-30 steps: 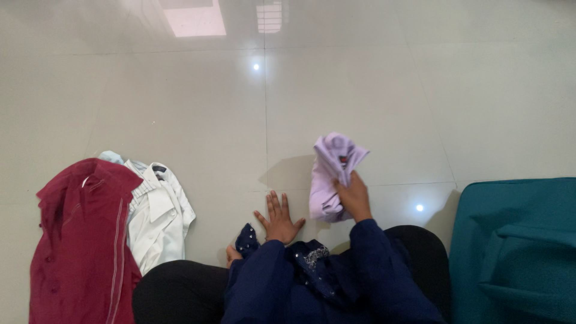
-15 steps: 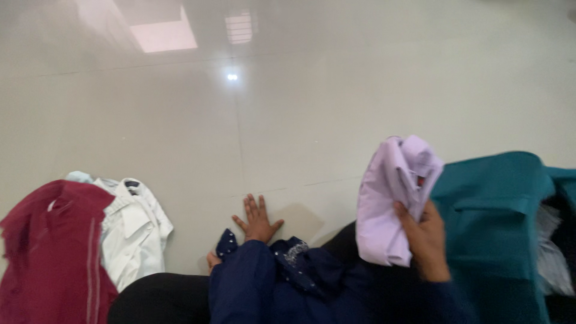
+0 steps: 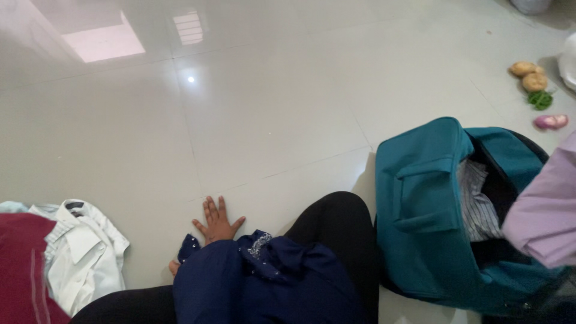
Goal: The person folds a lavender button-down shirt by hand on the floor and places it into a green bag, then begins unfolding a white shirt.
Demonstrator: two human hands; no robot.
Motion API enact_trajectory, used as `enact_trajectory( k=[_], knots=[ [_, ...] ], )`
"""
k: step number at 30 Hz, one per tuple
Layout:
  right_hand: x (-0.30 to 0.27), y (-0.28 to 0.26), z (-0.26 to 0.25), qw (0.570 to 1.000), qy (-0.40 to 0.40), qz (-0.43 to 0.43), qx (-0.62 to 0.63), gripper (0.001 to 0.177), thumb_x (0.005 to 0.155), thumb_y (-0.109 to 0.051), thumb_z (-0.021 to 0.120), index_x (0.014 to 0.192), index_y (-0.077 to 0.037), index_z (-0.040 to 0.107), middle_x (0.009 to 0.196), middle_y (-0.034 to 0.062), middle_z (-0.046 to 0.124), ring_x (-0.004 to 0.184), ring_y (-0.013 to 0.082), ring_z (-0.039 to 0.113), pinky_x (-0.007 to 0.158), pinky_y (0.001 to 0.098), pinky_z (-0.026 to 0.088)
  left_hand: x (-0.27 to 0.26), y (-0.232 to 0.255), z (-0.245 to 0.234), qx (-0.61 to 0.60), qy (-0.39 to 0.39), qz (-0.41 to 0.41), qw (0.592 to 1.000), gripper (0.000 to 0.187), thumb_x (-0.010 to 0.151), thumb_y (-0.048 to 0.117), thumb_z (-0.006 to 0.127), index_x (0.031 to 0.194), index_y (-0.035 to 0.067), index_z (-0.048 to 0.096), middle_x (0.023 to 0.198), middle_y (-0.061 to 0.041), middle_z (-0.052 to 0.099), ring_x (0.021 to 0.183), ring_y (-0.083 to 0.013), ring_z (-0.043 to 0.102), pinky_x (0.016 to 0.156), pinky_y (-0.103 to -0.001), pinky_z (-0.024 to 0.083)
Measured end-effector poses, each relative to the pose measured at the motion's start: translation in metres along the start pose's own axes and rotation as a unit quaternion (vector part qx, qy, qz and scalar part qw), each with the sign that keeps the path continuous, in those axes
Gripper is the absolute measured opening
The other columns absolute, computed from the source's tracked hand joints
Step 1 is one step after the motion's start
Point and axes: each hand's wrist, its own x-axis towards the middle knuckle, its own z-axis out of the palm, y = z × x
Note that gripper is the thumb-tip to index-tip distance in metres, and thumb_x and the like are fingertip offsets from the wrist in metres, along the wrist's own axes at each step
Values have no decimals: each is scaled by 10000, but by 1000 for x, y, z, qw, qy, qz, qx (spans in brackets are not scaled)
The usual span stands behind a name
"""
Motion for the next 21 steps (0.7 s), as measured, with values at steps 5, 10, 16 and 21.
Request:
enact_trajectory(
  k=[5, 10, 16, 21],
  knots=[
    [1, 38, 13, 988, -2, -58, -140, 292, 972, -239, 730, 1174, -45, 649, 998, 154, 695, 892, 303, 669, 816, 430, 534, -3, -5, -3, 17, -9, 18, 1000, 1091, 846, 841, 432, 1635, 263, -52, 1703, -77, -197, 1558, -241, -193, 1137, -728, -100],
    [-17, 24, 45, 991, -83, -42, -100, 289, 950, -267, 731, 1135, -60, 650, 973, 182, 698, 887, 358, 682, 824, 473, 543, -12, -9, -6, 22, 2, 34, 999, 1032, 872, 829, 368, 1624, 266, -60, 1698, -66, -196, 1552, -226, -197, 1158, -693, -99],
    [-36, -16, 95, 969, -240, 41, 43, 370, 917, -290, 701, 1215, -74, 660, 1055, 223, 740, 944, 402, 718, 833, 474, 566, -11, -10, -4, 30, 5, 39, 999, 1019, 869, 816, 350, 1627, 275, -63, 1693, -61, -201, 1545, -225, -188, 1157, -684, -85],
    [-13, -7, 88, 973, -221, 62, 4, 354, 895, -254, 705, 1201, -84, 652, 1057, 237, 730, 962, 434, 701, 850, 522, 540, -12, -9, -5, 19, 12, 38, 999, 1023, 861, 810, 383, 1622, 276, -43, 1699, -63, -176, 1553, -223, -174, 1160, -686, -80]
  ],
)
